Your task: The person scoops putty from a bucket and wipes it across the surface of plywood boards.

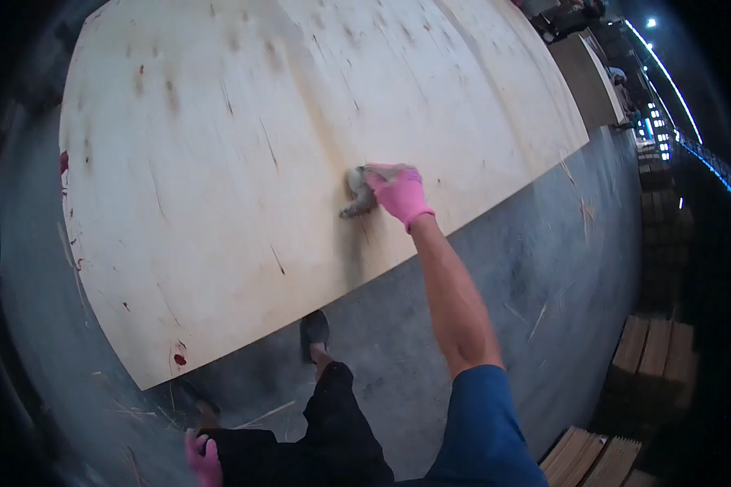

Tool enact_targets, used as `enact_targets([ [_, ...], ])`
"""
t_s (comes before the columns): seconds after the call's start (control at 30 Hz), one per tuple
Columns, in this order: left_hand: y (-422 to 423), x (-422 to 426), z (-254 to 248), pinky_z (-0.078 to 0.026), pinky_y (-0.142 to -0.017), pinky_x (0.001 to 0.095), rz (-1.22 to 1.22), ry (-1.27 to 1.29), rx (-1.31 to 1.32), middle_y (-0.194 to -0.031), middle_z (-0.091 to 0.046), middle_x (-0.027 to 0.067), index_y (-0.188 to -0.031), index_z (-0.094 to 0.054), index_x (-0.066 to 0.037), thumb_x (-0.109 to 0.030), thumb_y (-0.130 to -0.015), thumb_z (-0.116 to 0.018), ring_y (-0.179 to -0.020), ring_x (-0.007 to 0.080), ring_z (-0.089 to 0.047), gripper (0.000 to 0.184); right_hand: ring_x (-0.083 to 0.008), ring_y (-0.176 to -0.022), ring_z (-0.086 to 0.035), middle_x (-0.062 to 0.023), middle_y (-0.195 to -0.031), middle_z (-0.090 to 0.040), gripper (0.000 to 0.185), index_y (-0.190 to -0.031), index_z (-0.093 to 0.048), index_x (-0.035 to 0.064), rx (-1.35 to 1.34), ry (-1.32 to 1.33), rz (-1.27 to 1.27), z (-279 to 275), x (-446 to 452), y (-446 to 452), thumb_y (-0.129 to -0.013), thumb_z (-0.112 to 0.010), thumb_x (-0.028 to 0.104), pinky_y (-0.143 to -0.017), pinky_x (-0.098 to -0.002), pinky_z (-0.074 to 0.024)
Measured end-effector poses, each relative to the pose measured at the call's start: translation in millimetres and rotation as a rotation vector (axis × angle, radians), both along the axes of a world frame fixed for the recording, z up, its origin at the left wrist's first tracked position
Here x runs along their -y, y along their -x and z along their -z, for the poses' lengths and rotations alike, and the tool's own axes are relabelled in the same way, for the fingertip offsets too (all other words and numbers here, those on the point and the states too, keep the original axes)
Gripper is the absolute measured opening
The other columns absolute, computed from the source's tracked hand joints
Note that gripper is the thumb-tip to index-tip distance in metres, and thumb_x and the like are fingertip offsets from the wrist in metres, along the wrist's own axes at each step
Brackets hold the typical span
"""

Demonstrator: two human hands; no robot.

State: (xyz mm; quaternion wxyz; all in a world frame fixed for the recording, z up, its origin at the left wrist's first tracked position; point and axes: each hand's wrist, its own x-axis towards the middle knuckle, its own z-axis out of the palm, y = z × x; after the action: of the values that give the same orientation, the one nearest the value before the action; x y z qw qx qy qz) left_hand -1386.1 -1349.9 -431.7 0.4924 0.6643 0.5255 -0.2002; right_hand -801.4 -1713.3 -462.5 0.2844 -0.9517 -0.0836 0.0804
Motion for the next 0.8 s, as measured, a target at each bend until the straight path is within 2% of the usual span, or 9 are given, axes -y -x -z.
enact_targets([
  [0.1, 25.3, 2.4, 34.6, -0.044, -0.101, 0.0347, -0.006, 0.012, 0.069, -0.125, -0.060, 0.0148, -0.144, -0.040, 0.006, -0.003, -0.086, -0.065, -0.116, 0.0237, -0.057, 0.064, -0.0345, -0.088, -0.070, -0.0151, -0.104, -0.071, 0.023, -0.107, -0.075, 0.0140, 0.015, 0.217, -0.177, 5.4, 5.9, 69.7, -0.086, -0.069, 0.022, -0.079, -0.0406, -0.0559],
  [0.2, 39.1, 6.4, 45.3, -0.047, -0.096, 0.0343, 0.128, -0.175, 0.277, -0.122, -0.062, 0.0135, -0.143, -0.043, 0.003, 0.002, -0.081, -0.068, -0.110, 0.0228, -0.059, 0.066, -0.0321, -0.083, -0.070, -0.0112, -0.096, -0.074, 0.022, -0.108, -0.074, 0.0133, 0.149, -0.024, -0.185, 2.1, -42.0, 139.1, -0.088, -0.069, 0.019, -0.077, -0.0424, -0.0554],
  [0.27, 28.0, 2.9, 18.0, -0.049, -0.092, 0.0321, -0.019, -0.094, 0.255, -0.116, -0.063, 0.0103, -0.142, -0.044, 0.001, 0.002, -0.083, -0.068, -0.104, 0.0187, -0.059, 0.064, -0.0278, -0.079, -0.072, -0.0096, -0.093, -0.075, 0.021, -0.108, -0.075, 0.0118, 0.048, -0.142, -0.122, 8.1, -76.1, 152.5, -0.089, -0.067, 0.018, -0.075, -0.0388, -0.0558],
  [0.33, 31.5, -30.8, 3.8, -0.049, -0.087, 0.0261, -0.309, 0.050, 0.211, -0.104, -0.064, 0.0056, -0.143, -0.043, 0.002, 0.001, -0.086, -0.066, -0.094, 0.0100, -0.057, 0.062, -0.0287, -0.079, -0.071, -0.0083, -0.094, -0.075, 0.019, -0.106, -0.075, 0.0129, 0.231, 0.044, -0.343, 16.4, -162.5, 158.9, -0.089, -0.068, 0.017, -0.075, -0.0403, -0.0548],
  [0.43, 82.4, -39.6, 20.8, -0.048, -0.087, 0.0253, -0.283, -0.128, 0.267, -0.101, -0.064, 0.0053, -0.146, -0.038, 0.004, 0.001, -0.087, -0.064, -0.094, 0.0104, -0.057, 0.064, -0.0261, -0.081, -0.070, -0.0045, -0.096, -0.075, 0.016, -0.101, -0.076, 0.0151, 0.352, 0.014, -0.503, 19.8, -259.9, 149.7, -0.087, -0.070, 0.018, -0.077, -0.0413, -0.0522],
  [0.53, 103.8, -52.3, 0.2, -0.047, -0.090, 0.0267, -0.451, -0.122, 0.209, -0.101, -0.063, 0.0064, -0.146, -0.036, 0.008, -0.001, -0.089, -0.061, -0.095, 0.0124, -0.057, 0.063, -0.0266, -0.089, -0.069, -0.0060, -0.103, -0.074, 0.023, -0.108, -0.074, 0.0158, -0.007, 0.095, -0.537, 4.3, -336.5, 174.9, -0.086, -0.071, 0.018, -0.083, -0.0416, -0.0505],
  [0.63, 148.4, -85.4, 1.4, -0.045, -0.094, 0.0286, -0.443, -0.123, 0.174, -0.101, -0.063, 0.0075, -0.147, -0.035, 0.008, -0.002, -0.090, -0.060, -0.096, 0.0145, -0.056, 0.063, -0.0311, -0.089, -0.066, -0.0087, -0.108, -0.068, 0.038, -0.119, -0.066, 0.0156, 0.337, -0.038, -0.688, 6.9, -319.2, 245.3, -0.082, -0.065, 0.013, -0.072, -0.0442, -0.0519],
  [0.67, 171.5, -100.2, 0.4, -0.044, -0.095, 0.0292, -0.420, -0.116, 0.162, -0.102, -0.062, 0.0079, -0.147, -0.035, 0.008, -0.003, -0.090, -0.060, -0.097, 0.0153, -0.056, 0.063, -0.0306, -0.091, -0.067, -0.0088, -0.110, -0.068, 0.042, -0.122, -0.063, 0.0137, 0.258, 0.018, -0.688, -4.8, -311.2, 274.7, -0.080, -0.065, 0.011, -0.073, -0.0425, -0.0528],
  [0.8, 203.3, -208.5, -52.3, -0.042, -0.106, 0.0369, -0.204, -0.084, 0.034, -0.139, -0.052, 0.0176, -0.145, -0.037, 0.006, -0.015, -0.097, -0.062, -0.125, 0.0266, -0.052, 0.059, -0.0336, -0.104, -0.067, -0.0135, -0.119, -0.067, 0.055, -0.125, -0.064, 0.0093, 0.167, 0.098, -0.493, -6.0, -323.1, 395.7, -0.070, -0.071, 0.012, -0.084, -0.0424, -0.0561],
])
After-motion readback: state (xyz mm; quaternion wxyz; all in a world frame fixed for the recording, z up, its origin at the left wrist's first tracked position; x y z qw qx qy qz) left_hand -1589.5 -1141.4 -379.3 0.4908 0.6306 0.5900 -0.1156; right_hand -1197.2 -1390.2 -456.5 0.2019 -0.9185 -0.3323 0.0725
